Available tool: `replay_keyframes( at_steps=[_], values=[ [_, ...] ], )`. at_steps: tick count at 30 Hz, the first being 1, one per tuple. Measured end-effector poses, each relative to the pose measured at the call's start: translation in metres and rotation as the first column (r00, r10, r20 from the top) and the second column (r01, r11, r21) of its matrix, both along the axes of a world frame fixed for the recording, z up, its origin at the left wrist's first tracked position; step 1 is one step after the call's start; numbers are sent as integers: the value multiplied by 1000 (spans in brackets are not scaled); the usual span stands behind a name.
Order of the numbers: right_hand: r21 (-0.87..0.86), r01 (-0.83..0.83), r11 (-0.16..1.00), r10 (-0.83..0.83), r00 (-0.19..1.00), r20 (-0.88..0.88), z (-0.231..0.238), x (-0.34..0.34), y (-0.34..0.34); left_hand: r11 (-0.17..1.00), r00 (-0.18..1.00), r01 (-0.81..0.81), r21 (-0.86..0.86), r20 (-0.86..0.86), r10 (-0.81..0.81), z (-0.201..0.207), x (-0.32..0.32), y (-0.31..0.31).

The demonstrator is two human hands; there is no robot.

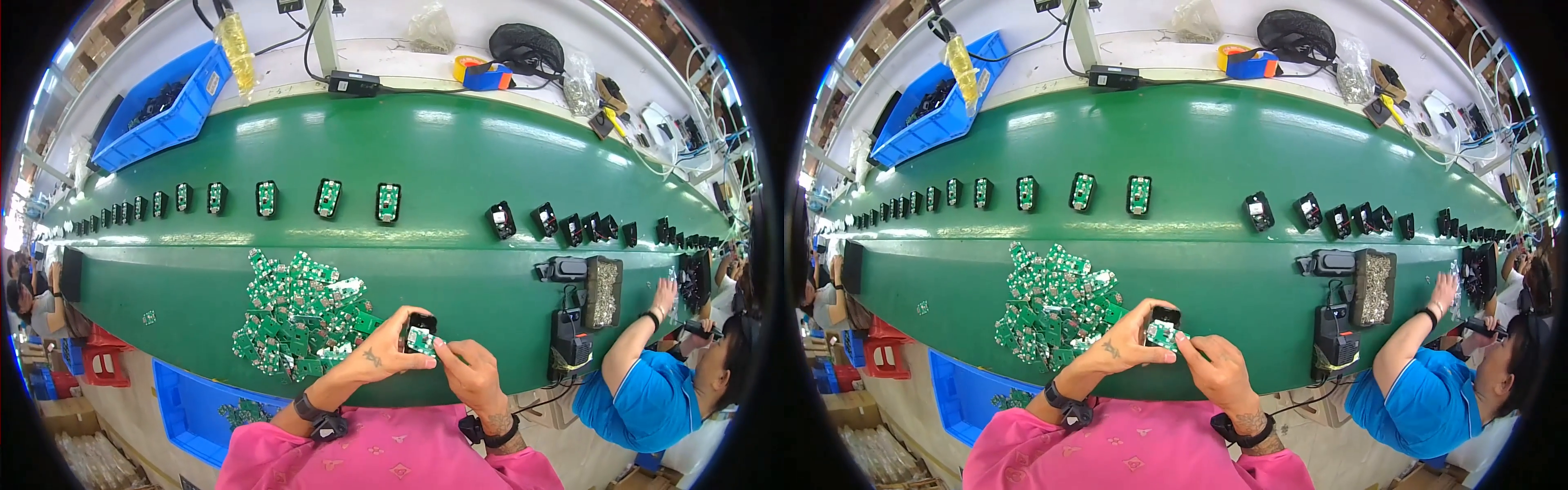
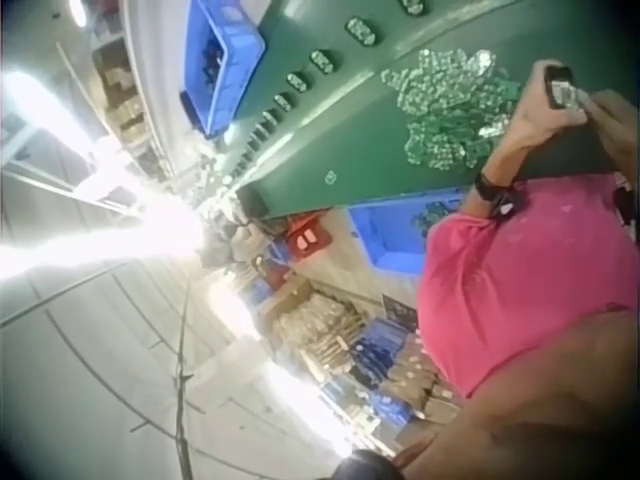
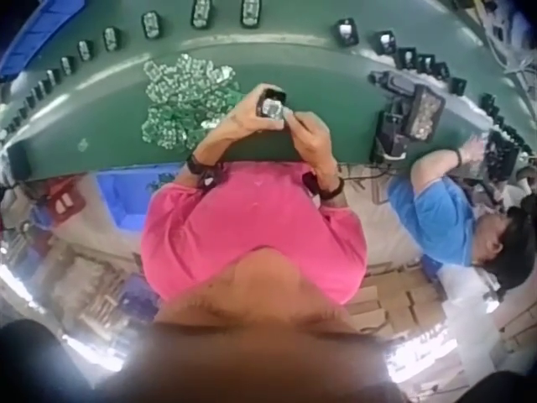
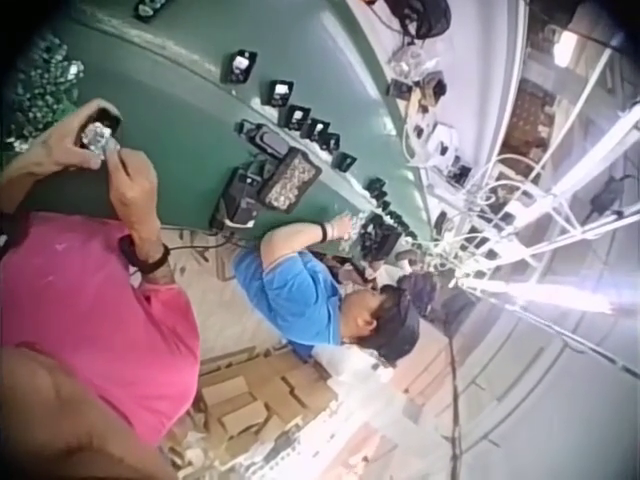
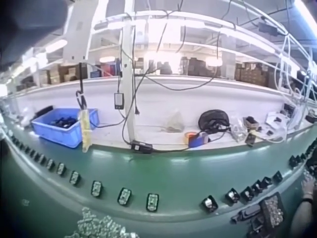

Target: The person picks up a black housing and a circuit board, fits the board into the housing, and presses them together. They then place the assembled unit onto the green conveyor belt and repeat the process.

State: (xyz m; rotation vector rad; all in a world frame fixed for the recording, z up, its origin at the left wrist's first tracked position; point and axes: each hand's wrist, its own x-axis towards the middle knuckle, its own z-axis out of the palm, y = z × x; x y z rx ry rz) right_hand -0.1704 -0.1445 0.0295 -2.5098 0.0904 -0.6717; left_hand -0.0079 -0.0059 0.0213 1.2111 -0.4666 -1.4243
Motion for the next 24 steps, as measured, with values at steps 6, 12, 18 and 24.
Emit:
replay_keyframes(
  at_steps=[6,12,18,24],
  values=[
    [-35,3,999,-3,1000,10,3,5,-3,977,999,-39,-208,-43,30,7,3,-6],
    [24,172,985,-173,983,54,7,8,-2,976,994,25,-217,-98,-47,3,8,-5],
    [270,107,957,-107,994,-12,11,9,0,996,974,-5,-90,-224,-15,10,12,-8],
    [61,112,992,-115,991,66,5,15,-2,971,990,-8,-238,-136,-26,6,9,-4]
  ],
)
